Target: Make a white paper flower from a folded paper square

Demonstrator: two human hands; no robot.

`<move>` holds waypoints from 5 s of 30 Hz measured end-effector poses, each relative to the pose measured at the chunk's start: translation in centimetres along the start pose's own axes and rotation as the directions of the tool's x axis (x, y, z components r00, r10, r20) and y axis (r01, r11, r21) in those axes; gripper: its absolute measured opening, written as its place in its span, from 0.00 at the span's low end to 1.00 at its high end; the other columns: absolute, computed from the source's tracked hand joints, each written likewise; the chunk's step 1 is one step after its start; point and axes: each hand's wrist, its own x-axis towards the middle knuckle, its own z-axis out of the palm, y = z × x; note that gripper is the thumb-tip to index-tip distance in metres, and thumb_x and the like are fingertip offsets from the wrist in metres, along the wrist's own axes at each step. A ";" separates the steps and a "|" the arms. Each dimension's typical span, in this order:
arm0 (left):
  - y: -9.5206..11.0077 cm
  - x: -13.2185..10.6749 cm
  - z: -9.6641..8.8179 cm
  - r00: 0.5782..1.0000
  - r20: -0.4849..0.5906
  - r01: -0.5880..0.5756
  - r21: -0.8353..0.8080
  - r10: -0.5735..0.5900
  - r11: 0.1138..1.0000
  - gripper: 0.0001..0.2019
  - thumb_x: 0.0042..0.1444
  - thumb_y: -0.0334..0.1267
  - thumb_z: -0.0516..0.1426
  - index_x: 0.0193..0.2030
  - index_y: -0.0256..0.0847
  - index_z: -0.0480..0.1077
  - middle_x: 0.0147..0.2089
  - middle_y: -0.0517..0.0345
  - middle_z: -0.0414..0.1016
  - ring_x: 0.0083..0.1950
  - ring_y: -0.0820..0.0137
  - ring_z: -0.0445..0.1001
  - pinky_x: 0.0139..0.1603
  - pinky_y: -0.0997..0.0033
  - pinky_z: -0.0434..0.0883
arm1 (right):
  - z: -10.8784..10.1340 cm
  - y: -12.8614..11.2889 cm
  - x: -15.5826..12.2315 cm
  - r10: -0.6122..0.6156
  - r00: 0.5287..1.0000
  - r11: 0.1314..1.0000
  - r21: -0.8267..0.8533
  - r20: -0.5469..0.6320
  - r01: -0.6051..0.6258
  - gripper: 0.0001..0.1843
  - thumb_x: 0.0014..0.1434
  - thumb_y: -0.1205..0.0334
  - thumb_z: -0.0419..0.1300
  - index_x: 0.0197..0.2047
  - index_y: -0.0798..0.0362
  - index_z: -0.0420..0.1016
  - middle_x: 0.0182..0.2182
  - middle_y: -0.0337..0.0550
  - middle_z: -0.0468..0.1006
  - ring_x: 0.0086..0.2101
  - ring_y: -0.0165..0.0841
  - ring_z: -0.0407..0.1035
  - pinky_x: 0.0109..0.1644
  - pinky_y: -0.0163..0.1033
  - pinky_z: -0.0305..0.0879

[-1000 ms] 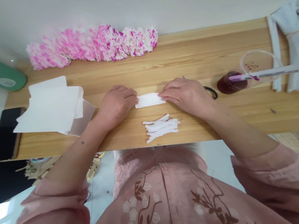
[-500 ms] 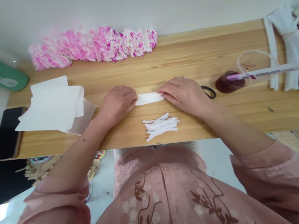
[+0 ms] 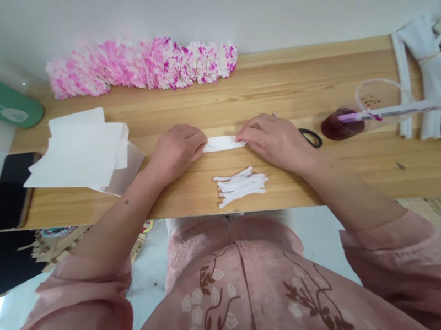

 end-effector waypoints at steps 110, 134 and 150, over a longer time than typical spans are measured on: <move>2.5 2.5 0.1 0.991 0.081 0.098 0.099 -0.106 0.990 0.11 0.63 0.41 0.54 0.40 0.40 0.77 0.36 0.51 0.74 0.42 0.60 0.70 0.43 0.59 0.60 | -1.0 -1.2 0.5 0.048 0.999 0.979 0.200 -0.013 -0.044 0.21 0.65 0.55 0.57 0.59 0.50 0.72 0.56 0.50 0.76 0.56 0.45 0.68 0.60 0.55 0.63; 1.5 2.9 -0.4 0.963 0.151 0.226 -0.002 -0.223 0.974 0.09 0.60 0.35 0.56 0.40 0.42 0.78 0.40 0.52 0.77 0.45 0.59 0.71 0.45 0.58 0.64 | -0.3 0.1 0.3 0.085 0.993 0.986 0.150 -0.084 -0.072 0.13 0.67 0.59 0.54 0.43 0.52 0.80 0.40 0.48 0.81 0.40 0.38 0.73 0.45 0.45 0.66; 1.0 3.0 1.6 0.781 0.056 0.288 -0.916 -0.622 0.278 0.25 0.69 0.53 0.39 0.71 0.55 0.47 0.68 0.53 0.61 0.68 0.66 0.64 0.67 0.58 0.62 | 0.3 -0.1 0.1 0.082 0.991 0.992 0.109 -0.103 -0.070 0.13 0.66 0.60 0.54 0.45 0.52 0.80 0.41 0.48 0.81 0.42 0.40 0.71 0.46 0.45 0.64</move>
